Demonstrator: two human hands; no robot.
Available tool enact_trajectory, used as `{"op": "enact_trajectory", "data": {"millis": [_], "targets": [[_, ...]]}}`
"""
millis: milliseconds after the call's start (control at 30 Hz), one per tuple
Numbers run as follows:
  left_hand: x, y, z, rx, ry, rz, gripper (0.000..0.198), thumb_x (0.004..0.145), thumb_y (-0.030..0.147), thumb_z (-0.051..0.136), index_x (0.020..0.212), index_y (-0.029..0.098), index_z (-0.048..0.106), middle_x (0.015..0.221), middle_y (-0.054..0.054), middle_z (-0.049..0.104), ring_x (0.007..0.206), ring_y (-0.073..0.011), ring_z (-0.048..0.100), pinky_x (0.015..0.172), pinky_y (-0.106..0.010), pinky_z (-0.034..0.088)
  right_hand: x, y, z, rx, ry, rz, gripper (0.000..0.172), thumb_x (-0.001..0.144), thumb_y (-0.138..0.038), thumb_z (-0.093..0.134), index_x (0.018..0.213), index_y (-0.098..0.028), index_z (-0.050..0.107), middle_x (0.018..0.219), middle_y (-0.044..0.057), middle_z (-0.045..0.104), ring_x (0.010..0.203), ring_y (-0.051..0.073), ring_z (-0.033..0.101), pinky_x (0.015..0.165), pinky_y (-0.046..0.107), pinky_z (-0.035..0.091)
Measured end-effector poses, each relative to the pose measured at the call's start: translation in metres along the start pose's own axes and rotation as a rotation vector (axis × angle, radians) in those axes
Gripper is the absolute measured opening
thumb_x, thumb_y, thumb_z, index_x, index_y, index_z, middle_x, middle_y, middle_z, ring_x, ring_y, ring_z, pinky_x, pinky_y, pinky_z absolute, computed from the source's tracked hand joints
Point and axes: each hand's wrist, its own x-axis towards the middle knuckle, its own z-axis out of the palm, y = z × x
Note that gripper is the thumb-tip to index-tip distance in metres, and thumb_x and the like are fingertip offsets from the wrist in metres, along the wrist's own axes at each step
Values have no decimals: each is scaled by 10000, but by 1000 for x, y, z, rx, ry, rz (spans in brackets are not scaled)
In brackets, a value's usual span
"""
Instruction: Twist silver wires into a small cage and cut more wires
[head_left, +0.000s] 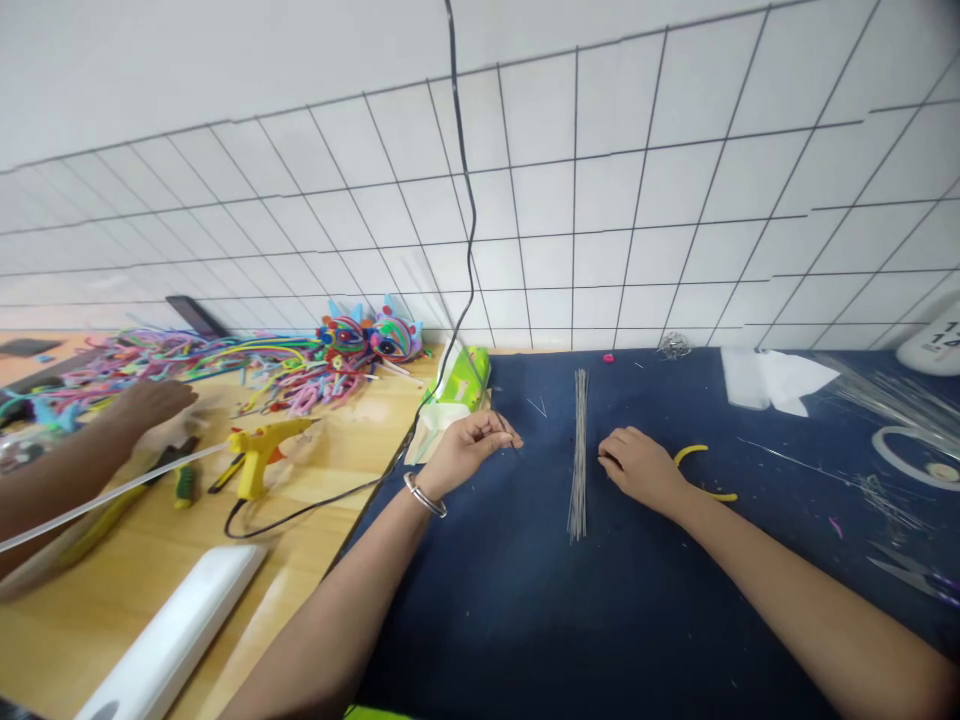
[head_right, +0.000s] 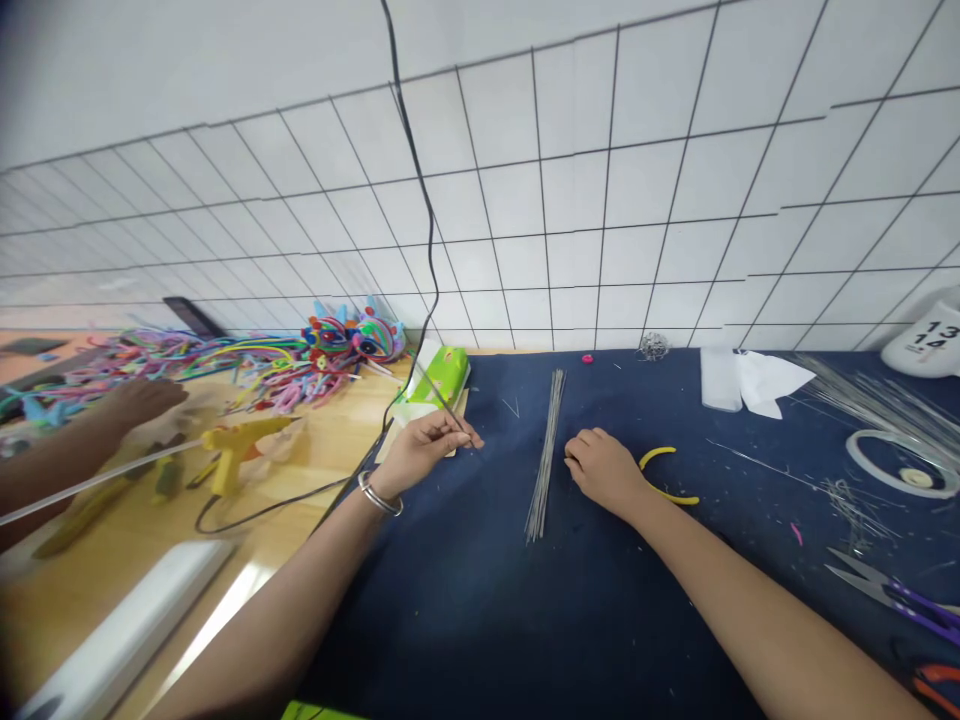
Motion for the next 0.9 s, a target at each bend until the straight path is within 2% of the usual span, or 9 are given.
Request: {"op": "enact_trajectory", "data": {"millis": [167,300,367,633,900], "targets": [[0,-1,9,57,-49,-11,159,813,254,481,701,142,488,776,-59,643,718,-135,587,647,-255,422,0,0,0,-12,0,-6,92,803,-182,480,786,-180,570,776,52,552,775,183,484,724,312,370],[-3,4,7,114,6,-4,153,815,270,481,721,150,493,822,-62,644,755,-138,583,667,-253,418,1,0,0,-14,4,-9,89,800,-186,483,789,-185,572,769,54,554,769,186,488,711,313,372],[-3,4,7,140,-5,-12,157,813,280,481,728,152,510,834,-61,642,752,-137,577,664,-250,417,1,0,0,-15,9,-13,90,801,-184,481,790,-185,570,771,56,557,772,187,489,708,312,372],[2,-14,8,90,-98,6,159,810,267,482,708,147,506,790,-45,621,699,-117,557,641,-238,415,3,-2,-2,-13,-15,-2,103,815,-173,458,790,-195,555,778,44,561,761,181,488,720,316,377],[0,-8,4,138,-11,11,163,817,262,460,698,156,490,790,-36,625,698,-120,560,623,-232,406,4,-3,-1,-14,3,-16,94,808,-182,464,775,-202,550,776,41,570,760,180,506,699,310,390]]}}
